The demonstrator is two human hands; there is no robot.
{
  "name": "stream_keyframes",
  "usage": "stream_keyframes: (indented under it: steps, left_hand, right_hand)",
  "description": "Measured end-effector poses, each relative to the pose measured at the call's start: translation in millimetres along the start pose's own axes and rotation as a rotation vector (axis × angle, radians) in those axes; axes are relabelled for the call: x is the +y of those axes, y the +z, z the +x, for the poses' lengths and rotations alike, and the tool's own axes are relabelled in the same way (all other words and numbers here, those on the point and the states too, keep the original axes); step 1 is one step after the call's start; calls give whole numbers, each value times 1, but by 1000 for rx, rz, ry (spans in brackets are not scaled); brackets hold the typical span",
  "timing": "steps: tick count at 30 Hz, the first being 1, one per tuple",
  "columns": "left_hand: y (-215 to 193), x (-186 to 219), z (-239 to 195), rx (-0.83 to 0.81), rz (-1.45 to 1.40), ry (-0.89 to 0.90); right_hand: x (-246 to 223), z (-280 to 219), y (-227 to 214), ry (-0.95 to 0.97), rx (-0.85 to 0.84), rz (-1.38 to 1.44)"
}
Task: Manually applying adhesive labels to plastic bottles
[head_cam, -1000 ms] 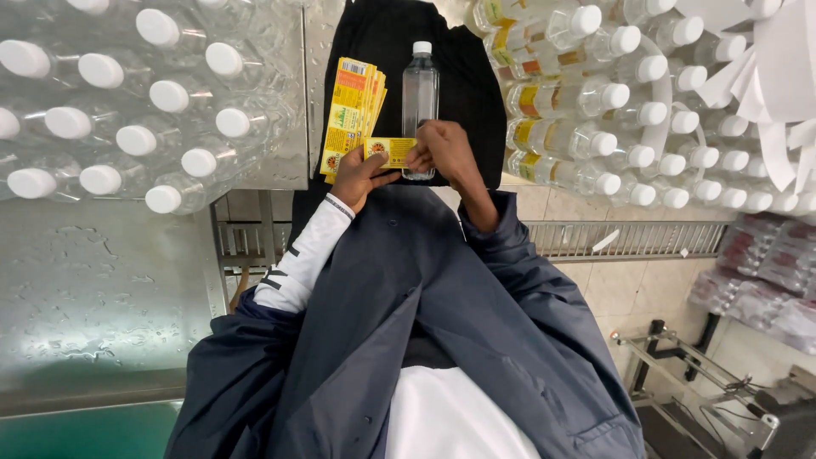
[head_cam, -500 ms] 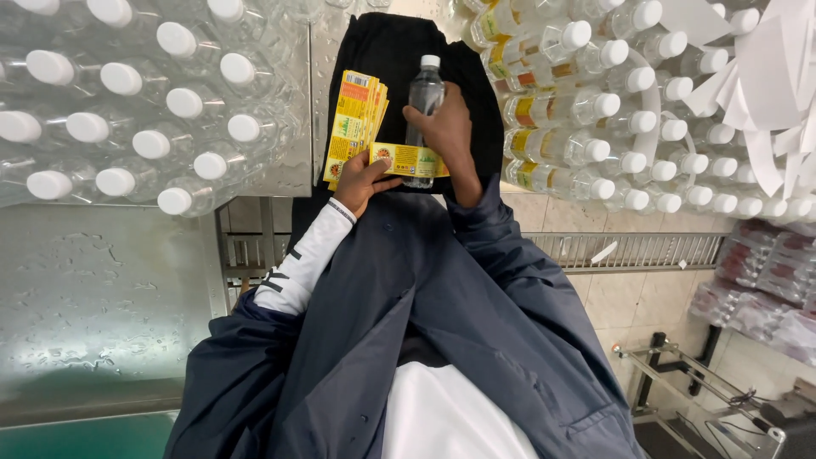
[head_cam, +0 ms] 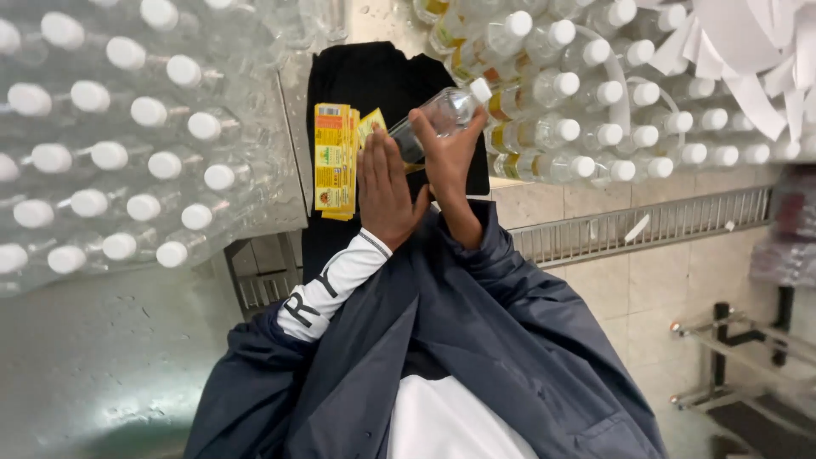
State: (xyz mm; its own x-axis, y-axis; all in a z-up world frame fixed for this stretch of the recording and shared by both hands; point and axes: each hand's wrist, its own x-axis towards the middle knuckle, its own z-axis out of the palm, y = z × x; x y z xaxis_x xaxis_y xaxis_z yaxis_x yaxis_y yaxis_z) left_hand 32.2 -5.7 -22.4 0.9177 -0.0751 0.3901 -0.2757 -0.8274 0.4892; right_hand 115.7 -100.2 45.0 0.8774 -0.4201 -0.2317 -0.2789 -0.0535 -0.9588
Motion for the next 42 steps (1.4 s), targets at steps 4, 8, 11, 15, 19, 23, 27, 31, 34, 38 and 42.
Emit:
stream_keyframes:
  steps: [4,8,11,15,19,23,27,31,34,38,42]
  left_hand:
    - [-16,-22,28,-72,-410,-215]
    - [-62,6,70,-395,-1368,-667]
    - [-31,-24,59,-190,-1723,-873]
    - [-40,-44,56,-55,-1664,-445]
    - [-43,-48,59,-1,-1484,-618]
    - [-21,-77,51,342,-1473,-888]
    - [-19,-63,63,517,-1371,-877]
    - [-50,-14,72,484,-1324,-891]
    - [-65,7,76,327,-1429,-679]
    - [-56,-5,72,69,-1681,-223]
    - [-70,13,77,-190,-1803,-103]
  right_hand:
    - [-10,-22,-9,-50,-41,30]
    - [-9,-27,-13,-34,-234,-157]
    - [-6,-31,-11,-124,-386,-249]
    - [21,-34,6,-388,-307,-340]
    - [33,-43,14,-693,-337,-508]
    - [22,-80,-21,-886,-302,-527]
    - [41,-96,-32,-969,-371,-629]
    - [54,-78,-21,-982,-138,-682]
    - [73,-61,-27,-790,-208,-503]
    - [66,-46,-49,-458,-577,-125]
    - [43,-43,-70,-296,-882,57]
